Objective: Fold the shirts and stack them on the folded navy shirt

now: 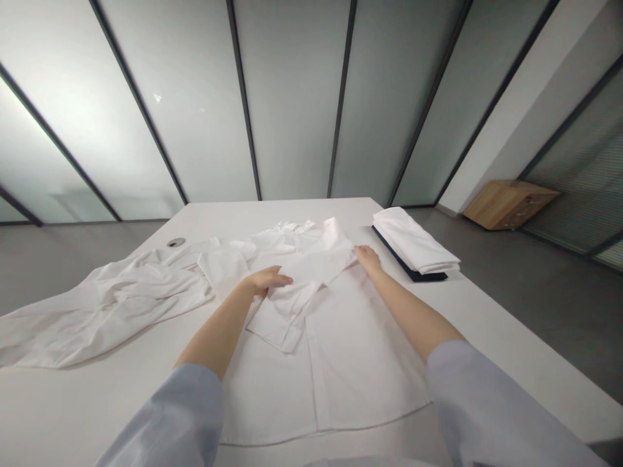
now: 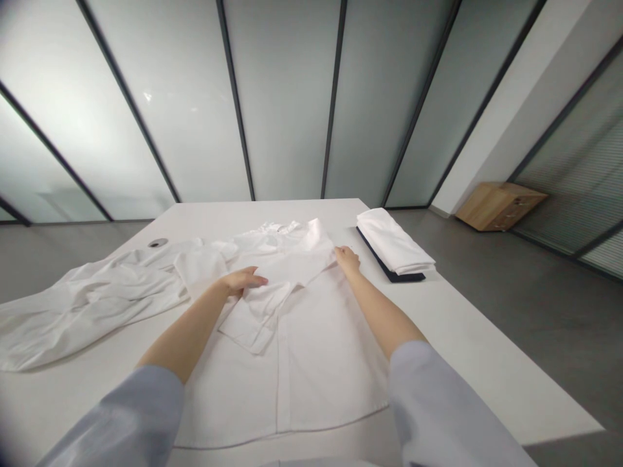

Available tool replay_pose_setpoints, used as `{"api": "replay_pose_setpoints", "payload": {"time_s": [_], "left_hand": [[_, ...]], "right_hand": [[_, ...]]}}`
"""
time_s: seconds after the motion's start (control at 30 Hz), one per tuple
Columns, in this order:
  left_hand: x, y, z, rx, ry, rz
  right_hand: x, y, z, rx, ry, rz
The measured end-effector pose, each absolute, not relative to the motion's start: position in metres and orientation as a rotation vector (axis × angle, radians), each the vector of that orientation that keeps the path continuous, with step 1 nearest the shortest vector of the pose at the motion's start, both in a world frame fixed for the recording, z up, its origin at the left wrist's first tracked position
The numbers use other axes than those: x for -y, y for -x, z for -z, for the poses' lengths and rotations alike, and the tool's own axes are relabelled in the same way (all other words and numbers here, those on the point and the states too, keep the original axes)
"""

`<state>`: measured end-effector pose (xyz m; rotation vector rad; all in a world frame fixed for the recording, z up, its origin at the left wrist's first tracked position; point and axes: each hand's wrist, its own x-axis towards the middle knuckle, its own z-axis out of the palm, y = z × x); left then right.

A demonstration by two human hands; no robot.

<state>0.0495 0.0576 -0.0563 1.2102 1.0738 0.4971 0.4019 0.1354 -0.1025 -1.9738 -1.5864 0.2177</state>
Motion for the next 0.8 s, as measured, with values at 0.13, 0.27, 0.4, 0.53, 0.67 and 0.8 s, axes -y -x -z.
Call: {"api": "replay_pose_setpoints", "payload": {"time_s": [0.13, 0.27, 0.4, 0.53, 0.67, 0.8], "left_hand": [[-0.052, -0.048, 0.053, -0.873, -1.24, -0.32], [-0.051, -0.044, 0.054, -0.884, -1.218, -0.245], [-0.052, -0.04, 0.054, -0.871, -1.16, -0.297], [-0.048, -0.039, 0.051, -0.771, -1.193, -0.231], [-0.04, -0.036, 0.047, -0.757, -1.2, -0.164], [-0.033, -0.026, 0.044, -0.801, -1.173, -0.391]], "right_hand": [[-0.152, -0.399, 0.091, 1.588, 2.119, -0.239], [-0.162, -0.395, 0.09, 1.707, 2.164, -0.125], [-0.168, -0.403, 0.087, 1.703, 2.083, -0.214], [-0.167, -0.409, 0.081, 1.582, 2.049, -0.236], [-0.156, -0.4, 0.078, 1.564, 2.031, -0.163], [-0.138, -0.385, 0.074, 1.724, 1.948, -0.03]]}}
